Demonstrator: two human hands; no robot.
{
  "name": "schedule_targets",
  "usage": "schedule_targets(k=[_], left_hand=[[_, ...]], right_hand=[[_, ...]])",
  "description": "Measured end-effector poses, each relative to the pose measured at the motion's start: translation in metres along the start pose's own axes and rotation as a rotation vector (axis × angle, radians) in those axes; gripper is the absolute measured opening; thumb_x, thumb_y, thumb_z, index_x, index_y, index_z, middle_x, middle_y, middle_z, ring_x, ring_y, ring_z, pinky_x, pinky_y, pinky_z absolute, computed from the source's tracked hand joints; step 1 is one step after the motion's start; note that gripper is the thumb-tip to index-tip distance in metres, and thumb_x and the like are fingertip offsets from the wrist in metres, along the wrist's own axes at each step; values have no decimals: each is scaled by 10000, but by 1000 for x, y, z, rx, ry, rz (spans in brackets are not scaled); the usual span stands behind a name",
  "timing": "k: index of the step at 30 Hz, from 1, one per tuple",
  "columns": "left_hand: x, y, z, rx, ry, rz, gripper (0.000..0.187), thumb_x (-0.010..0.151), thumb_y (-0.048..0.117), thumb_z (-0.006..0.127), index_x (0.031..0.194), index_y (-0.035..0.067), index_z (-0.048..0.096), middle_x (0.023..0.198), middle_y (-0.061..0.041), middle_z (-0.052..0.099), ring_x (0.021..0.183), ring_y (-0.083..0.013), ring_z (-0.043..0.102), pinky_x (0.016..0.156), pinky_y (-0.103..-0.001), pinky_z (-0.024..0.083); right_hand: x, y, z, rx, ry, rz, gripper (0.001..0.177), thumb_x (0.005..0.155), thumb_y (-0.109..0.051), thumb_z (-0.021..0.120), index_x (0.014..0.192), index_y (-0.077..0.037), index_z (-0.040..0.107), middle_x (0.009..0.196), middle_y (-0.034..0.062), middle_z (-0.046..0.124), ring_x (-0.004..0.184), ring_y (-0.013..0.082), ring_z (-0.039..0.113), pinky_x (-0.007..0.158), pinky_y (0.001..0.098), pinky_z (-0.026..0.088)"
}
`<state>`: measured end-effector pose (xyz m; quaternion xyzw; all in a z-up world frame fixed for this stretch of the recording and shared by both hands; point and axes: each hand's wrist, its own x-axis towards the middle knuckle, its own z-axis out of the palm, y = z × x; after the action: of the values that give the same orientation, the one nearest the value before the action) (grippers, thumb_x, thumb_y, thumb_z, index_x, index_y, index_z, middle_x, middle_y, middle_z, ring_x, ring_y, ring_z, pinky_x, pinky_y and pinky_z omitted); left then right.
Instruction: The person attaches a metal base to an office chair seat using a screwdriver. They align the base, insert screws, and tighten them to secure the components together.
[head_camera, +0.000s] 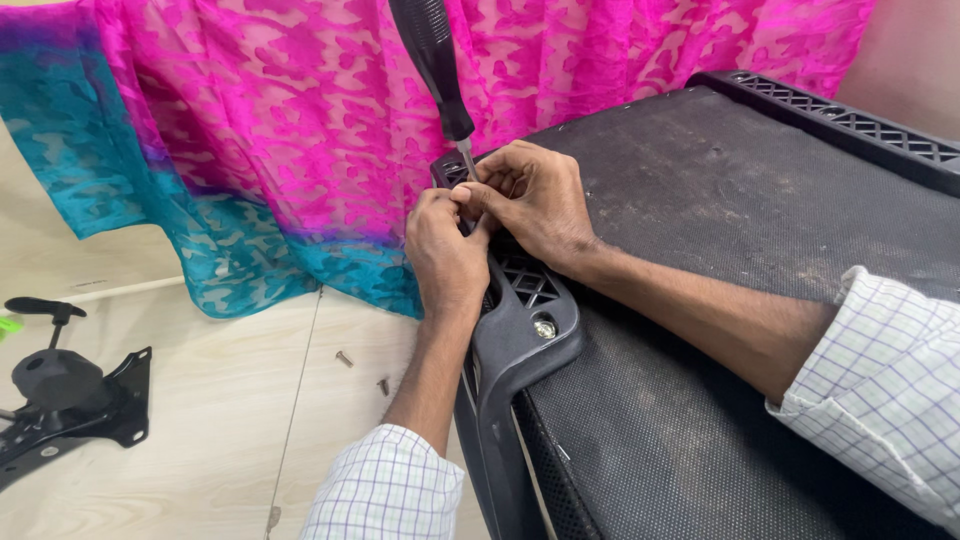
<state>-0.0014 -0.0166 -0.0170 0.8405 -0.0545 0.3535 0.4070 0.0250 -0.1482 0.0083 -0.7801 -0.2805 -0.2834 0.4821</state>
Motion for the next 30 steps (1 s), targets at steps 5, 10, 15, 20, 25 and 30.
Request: schedule_targets(k=[5, 10, 15, 20, 25, 30], left_hand=[[-1, -2, 3, -18, 48, 60, 223, 768, 114, 851, 839, -20, 688, 935, -112, 690, 850, -324, 668, 743, -456, 511], [0, -7, 3, -16, 46, 95, 172, 784, 96, 830, 800, -10, 696, 934, -116, 698, 875, -330, 672, 771, -459, 519], [3, -7, 1, -4, 47, 151, 204, 787, 129, 833, 790, -21, 696, 962, -136, 698, 892, -353, 659, 779, -475, 509], [1, 0, -1, -21, -26, -13, 241, 822, 187, 836, 810, -14, 703, 956, -119, 700, 866, -330, 678, 768, -468, 519], [-2, 9, -4, 44, 14, -36, 296, 757, 196, 857, 944, 19, 712, 950, -103, 702, 883, -329, 694, 746, -472, 525], [-3, 13, -7, 18, -28, -167, 323, 743, 224, 875, 959, 51, 708, 926, -73, 731, 858, -298, 729, 746, -463, 543]], right_hand=[[1, -1, 1, -1, -40, 18, 194, 923, -208, 812, 991, -42, 738, 861, 53, 765, 691, 86, 728, 610, 241, 623], [-2, -7, 0, 68, -121, 4, 196, 992, -177, 711, 1144, -56, 739, 1033, 68, 735, 799, 115, 704, 660, 268, 597], [-3, -3, -2, 33, -105, -54, 186, 1030, -166, 682, 1164, -55, 749, 995, 46, 733, 771, 111, 664, 663, 264, 553], [-1, 7, 0, -99, -33, -32, 138, 951, -182, 811, 1010, -60, 783, 828, 39, 735, 667, 93, 649, 580, 257, 538], [0, 13, 2, -17, -19, -51, 236, 904, -225, 876, 921, -38, 734, 777, 43, 745, 632, 61, 675, 568, 209, 576], [1, 11, -1, 50, -63, 7, 250, 901, -237, 858, 900, -37, 707, 757, 49, 750, 630, 65, 700, 564, 211, 600]])
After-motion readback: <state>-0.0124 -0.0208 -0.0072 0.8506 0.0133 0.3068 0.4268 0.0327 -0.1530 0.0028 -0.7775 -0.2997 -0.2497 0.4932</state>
